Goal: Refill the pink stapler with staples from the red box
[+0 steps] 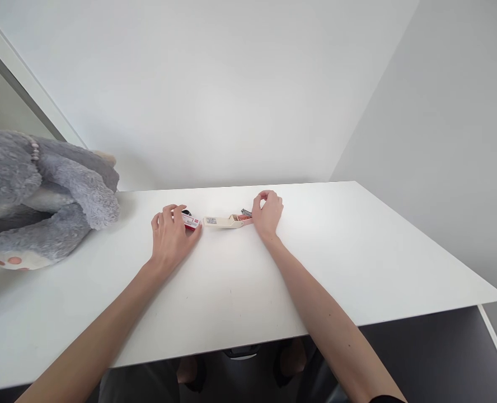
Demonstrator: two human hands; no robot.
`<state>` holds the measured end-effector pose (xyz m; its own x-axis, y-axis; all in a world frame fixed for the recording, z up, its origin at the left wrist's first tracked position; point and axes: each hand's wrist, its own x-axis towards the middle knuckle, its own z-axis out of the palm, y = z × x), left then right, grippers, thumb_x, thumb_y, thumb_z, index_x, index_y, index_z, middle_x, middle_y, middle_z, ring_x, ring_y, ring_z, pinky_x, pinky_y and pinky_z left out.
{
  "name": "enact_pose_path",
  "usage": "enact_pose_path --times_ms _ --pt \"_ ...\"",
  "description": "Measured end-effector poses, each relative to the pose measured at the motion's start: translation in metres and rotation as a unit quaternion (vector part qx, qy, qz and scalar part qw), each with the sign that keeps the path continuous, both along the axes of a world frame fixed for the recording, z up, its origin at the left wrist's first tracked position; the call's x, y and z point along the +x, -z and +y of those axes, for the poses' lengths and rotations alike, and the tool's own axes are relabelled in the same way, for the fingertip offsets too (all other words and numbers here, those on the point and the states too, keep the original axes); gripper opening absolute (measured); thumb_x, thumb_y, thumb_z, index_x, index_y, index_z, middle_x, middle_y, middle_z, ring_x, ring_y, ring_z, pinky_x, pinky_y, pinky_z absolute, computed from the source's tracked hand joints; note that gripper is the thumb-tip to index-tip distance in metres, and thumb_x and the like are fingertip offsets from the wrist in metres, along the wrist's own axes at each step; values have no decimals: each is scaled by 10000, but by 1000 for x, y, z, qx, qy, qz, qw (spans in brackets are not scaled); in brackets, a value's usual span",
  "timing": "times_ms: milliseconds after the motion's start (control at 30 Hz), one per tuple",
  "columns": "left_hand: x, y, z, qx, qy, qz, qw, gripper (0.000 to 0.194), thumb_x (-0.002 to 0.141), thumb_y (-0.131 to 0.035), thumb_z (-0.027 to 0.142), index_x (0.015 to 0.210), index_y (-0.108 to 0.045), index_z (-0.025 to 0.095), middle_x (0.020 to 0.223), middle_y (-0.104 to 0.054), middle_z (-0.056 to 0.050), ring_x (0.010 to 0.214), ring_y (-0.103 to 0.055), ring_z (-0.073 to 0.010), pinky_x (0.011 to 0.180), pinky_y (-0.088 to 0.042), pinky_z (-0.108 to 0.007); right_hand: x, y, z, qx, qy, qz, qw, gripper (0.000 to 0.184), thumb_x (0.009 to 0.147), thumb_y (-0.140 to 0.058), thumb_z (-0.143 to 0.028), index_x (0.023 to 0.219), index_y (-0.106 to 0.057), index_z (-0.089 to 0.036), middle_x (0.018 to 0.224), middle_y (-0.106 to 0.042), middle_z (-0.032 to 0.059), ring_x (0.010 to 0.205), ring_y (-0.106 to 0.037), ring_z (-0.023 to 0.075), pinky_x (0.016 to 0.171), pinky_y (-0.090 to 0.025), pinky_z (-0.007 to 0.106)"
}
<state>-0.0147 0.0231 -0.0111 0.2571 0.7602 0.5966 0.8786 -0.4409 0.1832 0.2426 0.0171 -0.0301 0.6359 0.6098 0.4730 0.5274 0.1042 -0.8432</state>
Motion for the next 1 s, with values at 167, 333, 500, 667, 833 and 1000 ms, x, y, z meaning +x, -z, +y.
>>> enact_pose_path --times_ms 167,333,500,667,833,1000 --pt "2 -9 -2 23 35 -77 996 578 960 -617 399 1465 -440 179 1458 -482 -220 1220 -607 -379 1121 -428 -594 -11 -6 -5 74 -23 -89 993 73 993 -477 -265 1009 -548 -263 1075 -668 65 1076 -567 266 1000 -411 470" --pt "8 -15 -8 66 125 -168 976 608 1000 -614 434 1495 -342 210 1563 -313 -241 1230 -606 -315 975 -556 -507 -31 -16 -16 165 -74 -227 957 115 1007 -485 -227 1084 -562 -264 1079 -652 87 1064 -583 276 962 -464 483" --pt "13 -16 -15 92 189 -211 955 533 1028 -591 386 1458 -306 254 1532 -313 -209 1413 -489 -297 1002 -566 -480 -64 -24 -32 191 -205 -296 913 414 957 -613 -251 1357 -514 -294 1203 -665 105 1145 -616 299 973 -503 498" --pt "15 -15 -17 57 195 -213 956 546 995 -642 448 1410 -342 261 1519 -368 -198 1455 -456 -318 997 -572 -498 -78 -20 -36 161 -243 -306 907 524 975 -615 -276 1477 -466 -298 1165 -696 89 1052 -660 280 923 -522 459" --pt "18 -19 -21 11 221 -262 939 605 968 -651 546 1410 -360 255 1542 -394 -196 1385 -542 -307 1066 -537 -510 -76 -21 -37 136 -248 -229 932 338 992 -628 -334 1323 -570 -289 1096 -732 69 970 -678 261 916 -527 451" --pt "20 -25 -22 -120 247 -384 882 390 1030 -557 529 1306 -491 259 1403 -611 -131 1279 -645 -253 1084 -526 -456 -76 -27 -39 133 -280 -82 947 318 972 -627 -349 1280 -574 -289 1153 -742 51 982 -695 229 902 -550 410"
